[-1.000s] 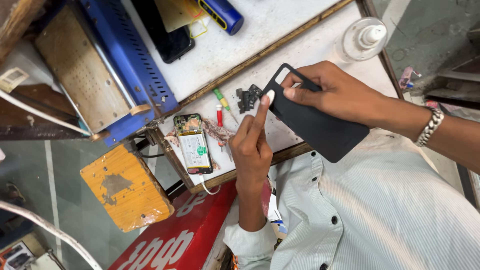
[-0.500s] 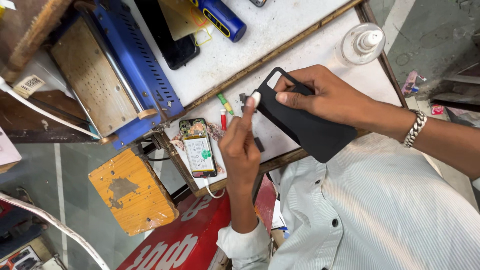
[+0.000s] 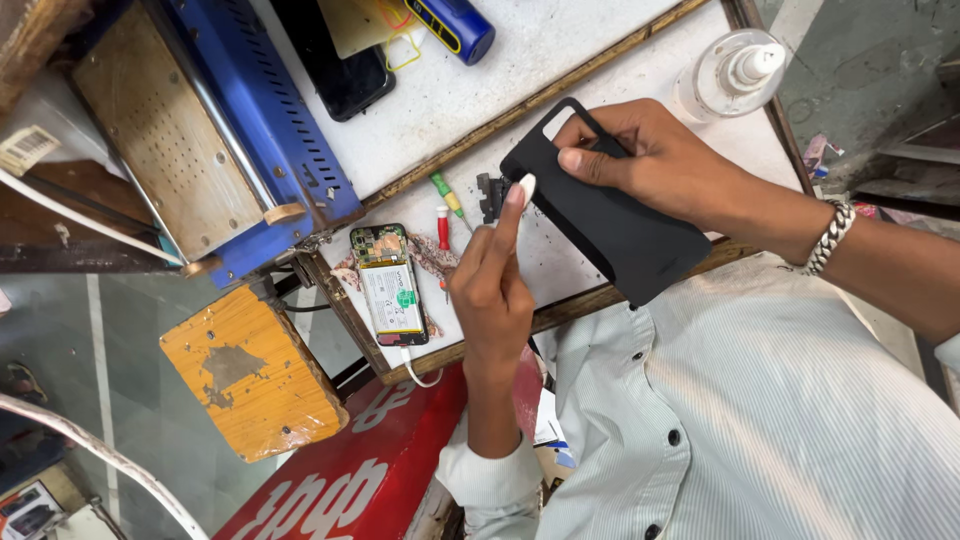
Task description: The person cleans a black phone case with a cotton swab, then handles a patterned phone case and a disassembled phone. They use a screwdriver to adjust small components and place parts on the workbench.
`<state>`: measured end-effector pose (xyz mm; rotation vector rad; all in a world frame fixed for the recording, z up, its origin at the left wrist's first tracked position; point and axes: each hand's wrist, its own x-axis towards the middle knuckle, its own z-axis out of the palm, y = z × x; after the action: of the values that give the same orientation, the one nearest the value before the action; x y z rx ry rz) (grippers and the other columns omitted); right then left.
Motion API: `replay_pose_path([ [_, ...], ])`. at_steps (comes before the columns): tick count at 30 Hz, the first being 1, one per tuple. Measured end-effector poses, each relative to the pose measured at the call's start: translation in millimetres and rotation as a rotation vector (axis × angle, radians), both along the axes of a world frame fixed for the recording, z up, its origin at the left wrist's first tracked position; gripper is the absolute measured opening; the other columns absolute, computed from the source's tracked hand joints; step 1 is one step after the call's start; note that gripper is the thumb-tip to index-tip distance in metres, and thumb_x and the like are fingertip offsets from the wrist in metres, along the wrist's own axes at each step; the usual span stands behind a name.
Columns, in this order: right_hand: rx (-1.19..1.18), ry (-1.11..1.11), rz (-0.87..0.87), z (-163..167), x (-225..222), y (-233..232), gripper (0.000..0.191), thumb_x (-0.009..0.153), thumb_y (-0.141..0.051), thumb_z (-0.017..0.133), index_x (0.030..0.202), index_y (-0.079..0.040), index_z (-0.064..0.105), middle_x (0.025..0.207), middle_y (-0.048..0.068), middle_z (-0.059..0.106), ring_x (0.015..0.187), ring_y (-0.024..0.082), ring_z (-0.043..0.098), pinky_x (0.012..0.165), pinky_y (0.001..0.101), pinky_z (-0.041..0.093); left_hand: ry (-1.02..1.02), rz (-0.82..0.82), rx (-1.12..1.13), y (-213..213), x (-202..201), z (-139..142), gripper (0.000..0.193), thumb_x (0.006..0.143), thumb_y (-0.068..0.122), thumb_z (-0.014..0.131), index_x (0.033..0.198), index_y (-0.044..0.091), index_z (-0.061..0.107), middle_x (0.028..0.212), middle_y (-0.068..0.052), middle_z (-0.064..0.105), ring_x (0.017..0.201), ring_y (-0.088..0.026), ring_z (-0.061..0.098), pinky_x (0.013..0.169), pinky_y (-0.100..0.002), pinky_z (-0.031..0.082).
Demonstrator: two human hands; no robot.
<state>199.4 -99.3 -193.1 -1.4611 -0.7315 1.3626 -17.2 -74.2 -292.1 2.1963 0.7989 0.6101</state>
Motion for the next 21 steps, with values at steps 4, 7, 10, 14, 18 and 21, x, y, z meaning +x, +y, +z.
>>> replay_pose_path([
  [4,0.020,-0.054,-0.056,3,5,5,0.022,0.100,-0.023,0.067,0.111,-0.005,0.074,0.088,-0.002,0.071,0.076,0.003,0.061,0.065,0.0209,0.051,0.095,-0.140,-0.026,-12,-1,2,0.075,0.079,-0.015,0.052,0.146,0.017,0.061,0.074,-0.006,0.048,0.052,-0.017,0.045,0.053,-0.035,0.036],
  [7,0.034,-0.092,-0.083,3,6,8,0.024,0.100,-0.023,0.066,0.115,-0.005,0.072,0.093,-0.001,0.073,0.082,0.003,0.064,0.071,0.0202,0.053,0.175,-0.313,-0.094,-25,-8,13,0.076,0.074,-0.014,0.054,0.142,0.020,0.064,0.075,-0.006,0.050,0.051,-0.017,0.045,0.051,-0.035,0.036],
  [10,0.051,-0.070,-0.089,4,6,11,0.024,0.100,-0.023,0.066,0.116,-0.005,0.071,0.096,-0.001,0.074,0.085,0.004,0.066,0.074,0.0212,0.055,-0.041,-0.412,-0.425,-24,-18,25,0.073,0.087,-0.016,0.053,0.148,0.023,0.059,0.081,-0.005,0.049,0.063,-0.016,0.049,0.061,-0.033,0.044],
  [14,-0.027,-0.027,-0.082,8,1,12,0.024,0.099,-0.023,0.066,0.115,-0.006,0.072,0.092,0.001,0.073,0.079,0.006,0.064,0.068,0.0249,0.053,-0.048,-0.165,-0.195,-6,-11,24,0.072,0.085,-0.017,0.051,0.146,0.020,0.060,0.077,-0.007,0.045,0.059,-0.017,0.046,0.057,-0.035,0.038],
  [18,0.063,-0.061,-0.081,11,0,15,0.022,0.101,-0.022,0.066,0.113,-0.005,0.072,0.095,0.000,0.073,0.084,0.005,0.065,0.074,0.0226,0.054,0.076,-0.191,-0.026,-4,0,16,0.072,0.085,-0.014,0.054,0.147,0.021,0.062,0.076,-0.009,0.044,0.060,-0.019,0.046,0.060,-0.038,0.039],
  [21,0.074,-0.145,-0.112,11,6,13,0.021,0.102,-0.023,0.066,0.113,-0.005,0.071,0.095,0.001,0.071,0.084,0.005,0.063,0.073,0.0222,0.053,0.171,-0.300,-0.157,-20,-11,12,0.070,0.085,-0.012,0.054,0.146,0.023,0.063,0.074,-0.007,0.046,0.056,-0.015,0.045,0.058,-0.035,0.038],
])
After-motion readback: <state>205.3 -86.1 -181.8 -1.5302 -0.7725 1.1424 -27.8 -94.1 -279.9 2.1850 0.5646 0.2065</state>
